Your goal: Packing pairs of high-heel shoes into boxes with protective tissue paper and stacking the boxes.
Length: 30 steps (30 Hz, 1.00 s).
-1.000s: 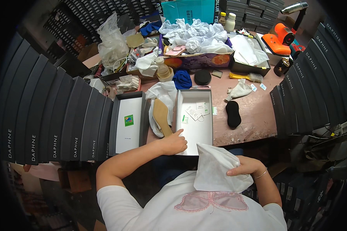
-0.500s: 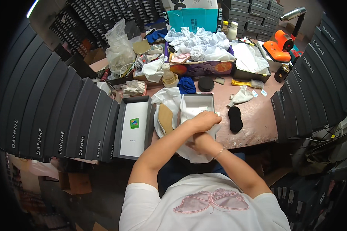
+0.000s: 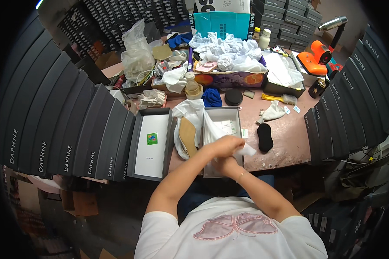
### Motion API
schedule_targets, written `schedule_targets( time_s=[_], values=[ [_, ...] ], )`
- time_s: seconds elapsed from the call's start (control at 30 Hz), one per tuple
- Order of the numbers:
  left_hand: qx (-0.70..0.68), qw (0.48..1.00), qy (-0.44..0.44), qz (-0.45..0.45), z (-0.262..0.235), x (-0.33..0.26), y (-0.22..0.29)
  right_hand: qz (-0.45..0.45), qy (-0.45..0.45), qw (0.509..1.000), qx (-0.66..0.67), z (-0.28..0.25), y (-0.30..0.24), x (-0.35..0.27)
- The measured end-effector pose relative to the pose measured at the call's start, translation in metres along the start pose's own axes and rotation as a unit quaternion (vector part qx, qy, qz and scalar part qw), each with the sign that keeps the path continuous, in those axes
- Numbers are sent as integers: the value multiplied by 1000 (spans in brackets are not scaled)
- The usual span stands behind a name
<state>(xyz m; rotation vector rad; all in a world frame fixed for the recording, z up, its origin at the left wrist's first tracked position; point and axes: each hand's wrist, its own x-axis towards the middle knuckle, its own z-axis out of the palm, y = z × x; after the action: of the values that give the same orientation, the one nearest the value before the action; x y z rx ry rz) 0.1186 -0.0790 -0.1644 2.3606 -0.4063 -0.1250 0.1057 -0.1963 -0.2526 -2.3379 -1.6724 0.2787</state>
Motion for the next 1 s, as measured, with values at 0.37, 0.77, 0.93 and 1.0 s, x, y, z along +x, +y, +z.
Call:
schedule_targets(
  time_s=[0.37,0.77,0.93,1.0],
  values=[
    [218,967,-111,-67,-21,-46,-8,52,32,996,-60,-90,-3,-32],
    [248,961,-74,-102,-14,-18,-36,126,51,962,236,-47,1,-21],
    [222,961,112,-119,10,-32,-63,148,-30,973,176,-48,-11,-19],
    [119,904,404,-64,5,-40,-33,71,120,973,182,-44,0,-32]
  ],
)
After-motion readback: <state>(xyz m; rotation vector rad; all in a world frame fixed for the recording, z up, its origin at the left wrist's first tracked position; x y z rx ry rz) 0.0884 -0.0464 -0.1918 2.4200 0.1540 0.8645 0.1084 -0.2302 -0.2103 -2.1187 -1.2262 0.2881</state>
